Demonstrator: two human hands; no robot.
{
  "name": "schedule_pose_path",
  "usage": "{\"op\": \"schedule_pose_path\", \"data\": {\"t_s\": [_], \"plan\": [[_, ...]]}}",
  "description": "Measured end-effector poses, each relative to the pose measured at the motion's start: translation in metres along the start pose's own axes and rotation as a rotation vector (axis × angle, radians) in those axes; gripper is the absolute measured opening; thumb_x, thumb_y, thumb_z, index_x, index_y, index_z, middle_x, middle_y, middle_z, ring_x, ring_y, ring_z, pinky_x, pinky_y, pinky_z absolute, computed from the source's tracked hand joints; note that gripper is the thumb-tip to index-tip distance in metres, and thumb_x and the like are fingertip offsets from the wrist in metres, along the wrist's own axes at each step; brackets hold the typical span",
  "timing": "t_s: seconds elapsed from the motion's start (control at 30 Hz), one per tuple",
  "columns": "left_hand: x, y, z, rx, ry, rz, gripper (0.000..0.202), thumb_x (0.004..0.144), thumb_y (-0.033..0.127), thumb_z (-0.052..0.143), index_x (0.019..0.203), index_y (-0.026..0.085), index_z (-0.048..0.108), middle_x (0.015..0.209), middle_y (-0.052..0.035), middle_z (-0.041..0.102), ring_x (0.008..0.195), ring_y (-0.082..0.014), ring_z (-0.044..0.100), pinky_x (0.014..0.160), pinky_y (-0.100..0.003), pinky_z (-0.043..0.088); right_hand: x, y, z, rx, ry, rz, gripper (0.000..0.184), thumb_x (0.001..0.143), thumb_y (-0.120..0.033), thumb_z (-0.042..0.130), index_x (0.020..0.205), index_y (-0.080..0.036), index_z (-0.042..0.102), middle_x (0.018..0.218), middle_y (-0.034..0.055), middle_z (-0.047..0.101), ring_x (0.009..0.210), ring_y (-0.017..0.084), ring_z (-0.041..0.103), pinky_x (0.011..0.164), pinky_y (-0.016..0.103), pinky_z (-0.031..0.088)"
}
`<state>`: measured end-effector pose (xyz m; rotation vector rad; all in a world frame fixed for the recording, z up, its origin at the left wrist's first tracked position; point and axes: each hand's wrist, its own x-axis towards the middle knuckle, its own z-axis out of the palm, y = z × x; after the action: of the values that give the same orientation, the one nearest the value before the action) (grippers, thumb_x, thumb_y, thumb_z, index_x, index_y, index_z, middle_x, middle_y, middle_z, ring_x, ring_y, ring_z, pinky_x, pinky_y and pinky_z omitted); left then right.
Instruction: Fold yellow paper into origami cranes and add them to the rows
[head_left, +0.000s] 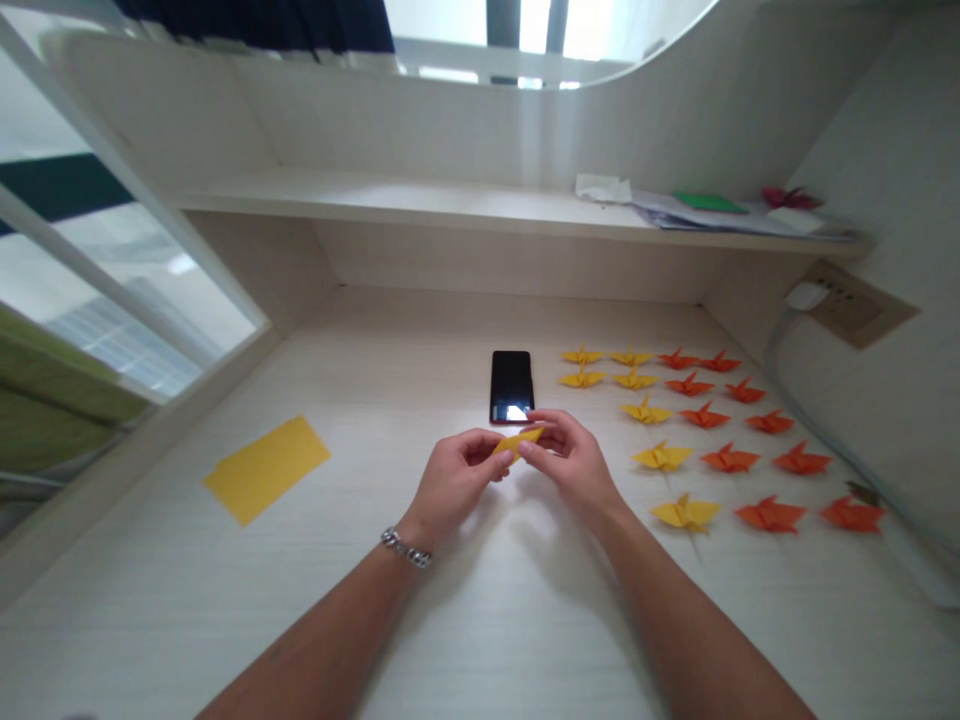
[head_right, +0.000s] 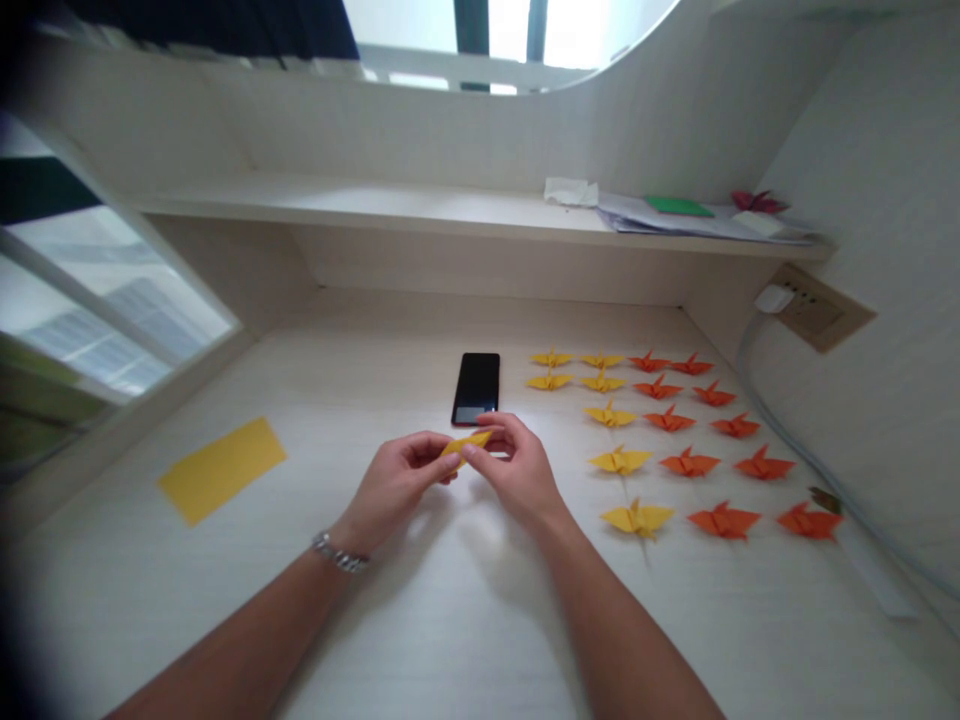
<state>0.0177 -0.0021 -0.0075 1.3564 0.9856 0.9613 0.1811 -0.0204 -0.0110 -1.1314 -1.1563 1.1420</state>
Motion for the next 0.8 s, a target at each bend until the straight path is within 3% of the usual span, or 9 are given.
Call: {"op": "schedule_pose_path", "data": {"t_s": [0.17, 0.37, 0.8], "plan": [[0.0006, -0.0019, -0.0016, 0.037, 0.040, 0.023, 0.026, 0.073, 0.032, 0.071, 0.091, 0.014, 0.070, 0.084, -0.0089, 0.071, 0.072, -0.0176, 0.065, 0.065, -0.028, 0.053, -0.0011, 0.0025, -0.0020, -0.212, 0.019, -0.073, 0.016, 0.074, -0.027, 0.068, 0.086, -0.017, 0.070, 0.083, 0.0061, 0.071, 0.073, 0.019, 0.065, 0.069, 0.030, 0.052], [0.0002, -0.0047, -0.0019, -0.018, 0.099, 0.056, 0.030, 0.068, 0.031, 0.075, 0.093, 0.014, 0.071, 0.093, -0.0106, 0.073, 0.083, -0.0218, 0.069, 0.076, -0.034, 0.056, -0.0033, 0.0028, 0.0000, -0.186, 0.025, -0.085, 0.016, 0.073, -0.027, 0.068, 0.087, -0.018, 0.071, 0.086, 0.0063, 0.072, 0.079, 0.020, 0.067, 0.072, 0.031, 0.054], [-0.0028, 0.0026, -0.0006, 0.027, 0.138, 0.111, 0.019, 0.070, 0.028, 0.074, 0.085, 0.017, 0.074, 0.088, -0.0081, 0.074, 0.079, -0.0213, 0.069, 0.074, -0.033, 0.057, -0.0042, 0.0040, 0.0020, -0.154, 0.049, -0.167, 0.013, 0.074, -0.025, 0.068, 0.085, -0.021, 0.075, 0.085, 0.0052, 0.073, 0.078, 0.020, 0.066, 0.072, 0.031, 0.053]]}}
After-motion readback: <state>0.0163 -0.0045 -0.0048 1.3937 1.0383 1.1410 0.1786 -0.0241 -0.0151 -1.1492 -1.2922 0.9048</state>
